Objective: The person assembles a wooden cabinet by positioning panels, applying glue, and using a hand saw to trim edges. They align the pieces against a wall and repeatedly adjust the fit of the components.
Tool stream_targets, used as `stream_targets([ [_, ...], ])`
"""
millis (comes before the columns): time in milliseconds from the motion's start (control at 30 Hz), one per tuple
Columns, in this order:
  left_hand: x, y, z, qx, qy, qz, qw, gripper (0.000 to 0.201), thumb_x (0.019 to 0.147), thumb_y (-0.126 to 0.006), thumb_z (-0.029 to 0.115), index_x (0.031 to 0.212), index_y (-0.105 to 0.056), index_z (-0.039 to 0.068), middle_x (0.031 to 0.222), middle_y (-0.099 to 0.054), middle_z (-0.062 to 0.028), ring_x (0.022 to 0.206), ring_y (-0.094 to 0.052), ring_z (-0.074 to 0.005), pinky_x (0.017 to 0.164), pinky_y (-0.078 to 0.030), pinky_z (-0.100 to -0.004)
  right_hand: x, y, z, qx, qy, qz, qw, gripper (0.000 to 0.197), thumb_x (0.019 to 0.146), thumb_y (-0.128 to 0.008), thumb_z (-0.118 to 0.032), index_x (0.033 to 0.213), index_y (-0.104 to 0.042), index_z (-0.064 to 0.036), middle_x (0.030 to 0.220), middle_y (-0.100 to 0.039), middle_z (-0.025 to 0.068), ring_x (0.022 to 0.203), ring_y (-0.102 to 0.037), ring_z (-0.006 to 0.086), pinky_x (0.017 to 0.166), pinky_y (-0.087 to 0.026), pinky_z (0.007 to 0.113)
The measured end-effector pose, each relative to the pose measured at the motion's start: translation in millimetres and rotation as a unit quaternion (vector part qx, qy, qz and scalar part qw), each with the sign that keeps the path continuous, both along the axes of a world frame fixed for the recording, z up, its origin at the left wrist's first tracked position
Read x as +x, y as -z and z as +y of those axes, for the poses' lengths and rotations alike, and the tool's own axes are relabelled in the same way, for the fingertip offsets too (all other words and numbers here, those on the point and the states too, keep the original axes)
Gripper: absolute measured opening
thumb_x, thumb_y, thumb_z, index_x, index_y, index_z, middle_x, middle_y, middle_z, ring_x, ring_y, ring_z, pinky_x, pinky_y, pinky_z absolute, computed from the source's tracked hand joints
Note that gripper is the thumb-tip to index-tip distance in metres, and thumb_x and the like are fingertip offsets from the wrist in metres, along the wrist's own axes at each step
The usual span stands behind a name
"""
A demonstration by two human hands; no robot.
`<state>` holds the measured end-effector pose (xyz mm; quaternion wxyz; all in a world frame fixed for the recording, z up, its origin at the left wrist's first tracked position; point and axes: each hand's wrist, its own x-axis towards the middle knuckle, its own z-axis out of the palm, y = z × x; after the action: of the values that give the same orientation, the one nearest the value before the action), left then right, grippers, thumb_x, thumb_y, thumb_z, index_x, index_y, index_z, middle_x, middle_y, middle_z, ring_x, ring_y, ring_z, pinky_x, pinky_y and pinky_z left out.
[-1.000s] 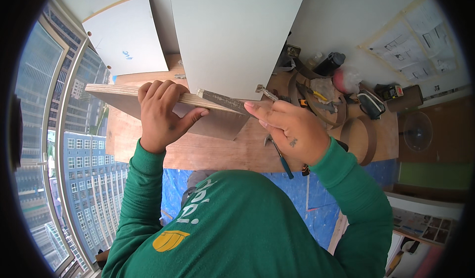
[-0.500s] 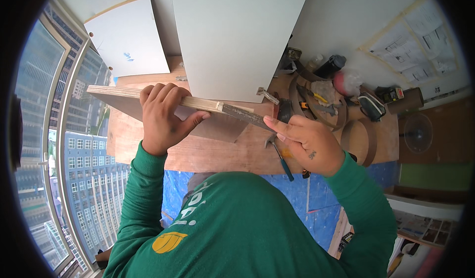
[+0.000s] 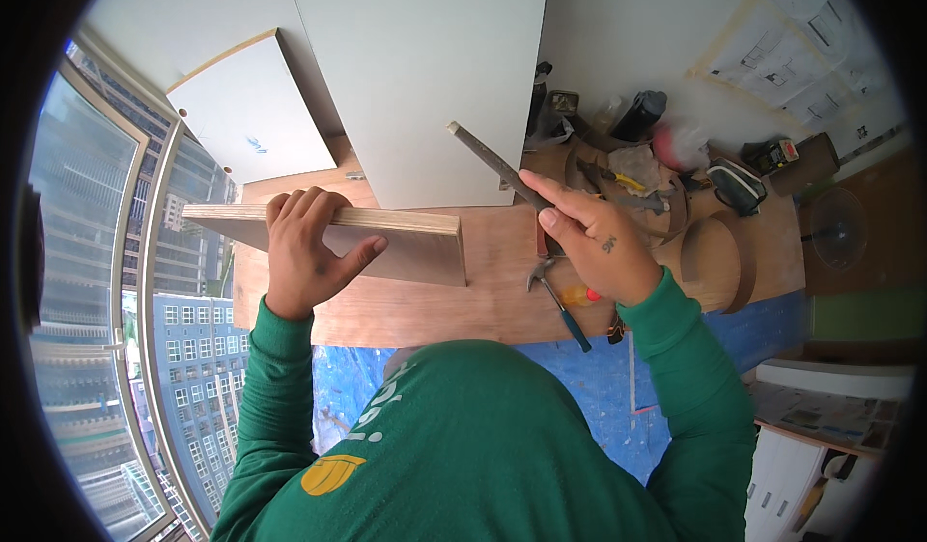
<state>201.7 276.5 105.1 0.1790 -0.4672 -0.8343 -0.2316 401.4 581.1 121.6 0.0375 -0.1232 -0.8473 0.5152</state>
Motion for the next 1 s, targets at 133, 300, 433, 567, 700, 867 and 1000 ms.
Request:
stream_targets([
  [133,8,-14,19,-0.024,0.039,-0.057,0.997,0.051,0.086,-0.085,0.054,0.082,-0.067,0.007,0.075,-0.061,-0.0071,0.073,-0.061,-0.0305,0.084,-0.045,-0.043,30,22,-15,-0.118,0.063,-0.04,0.99,0.055,0.11,-0.061,-0.011,0.164,-0.052,-0.0154,0.091,-0.057,-0.0041,0.075,-0.048,0.0058,0.069,-0.047,0.025],
  [300,26,-10,68,-0.051,0.05,-0.087,0.994,0.054,0.09,-0.08,0.053,0.069,-0.062,0.006,0.069,-0.061,-0.0096,0.065,-0.061,-0.0332,0.071,-0.048,-0.043,55,67,-36,-0.22,0.124,-0.034,0.967,0.056,0.11,-0.062,-0.011,0.165,-0.051,-0.0152,0.094,-0.057,-0.0045,0.068,-0.044,0.0032,0.061,-0.043,0.022],
  [433,19,-10,89,-0.096,-0.002,-0.164,0.982,0.057,0.095,-0.074,0.054,0.066,-0.063,0.005,0.068,-0.062,-0.0122,0.064,-0.063,-0.0362,0.063,-0.048,-0.047,71,89,-43,-0.238,0.136,-0.04,0.961,0.057,0.109,-0.061,-0.009,0.165,-0.05,-0.0122,0.093,-0.053,-0.0034,0.065,-0.047,0.0037,0.058,-0.044,0.022],
  [567,13,-8,96,-0.065,-0.007,-0.21,0.975,0.059,0.098,-0.07,0.055,0.067,-0.065,0.005,0.067,-0.062,-0.013,0.063,-0.062,-0.0381,0.059,-0.048,-0.049,83,96,-46,-0.247,0.164,-0.031,0.954,0.056,0.109,-0.062,-0.009,0.164,-0.051,-0.0117,0.095,-0.052,-0.0022,0.064,-0.049,0.0045,0.058,-0.045,0.023],
  [700,16,-4,99,-0.045,-0.022,-0.202,0.978,0.061,0.099,-0.069,0.057,0.066,-0.064,0.005,0.066,-0.061,-0.0106,0.06,-0.06,-0.0362,0.059,-0.045,-0.0489,87,100,-46,-0.246,0.18,-0.018,0.952,0.056,0.109,-0.062,-0.009,0.164,-0.052,-0.0115,0.096,-0.051,-0.0013,0.064,-0.05,0.0051,0.057,-0.046,0.023],
  [867,21,0,96,-0.064,-0.006,-0.094,0.994,0.059,0.094,-0.075,0.056,0.064,-0.062,0.007,0.063,-0.058,-0.0065,0.057,-0.055,-0.0316,0.066,-0.04,-0.0439,88,106,-46,-0.244,0.171,-0.017,0.954,0.057,0.109,-0.062,-0.01,0.165,-0.051,-0.0125,0.094,-0.05,-0.002,0.064,-0.049,0.0041,0.057,-0.046,0.023],
  [1000,18,4,94,-0.033,0.04,-0.043,0.998,0.053,0.087,-0.081,0.051,0.065,-0.062,0.007,0.062,-0.056,-0.0053,0.057,-0.054,-0.0304,0.07,-0.04,-0.0417,86,109,-47,-0.237,0.153,-0.003,0.959,0.058,0.109,-0.062,-0.011,0.166,-0.05,-0.0136,0.092,-0.051,-0.0036,0.064,-0.048,0.0029,0.058,-0.045,0.022],
])
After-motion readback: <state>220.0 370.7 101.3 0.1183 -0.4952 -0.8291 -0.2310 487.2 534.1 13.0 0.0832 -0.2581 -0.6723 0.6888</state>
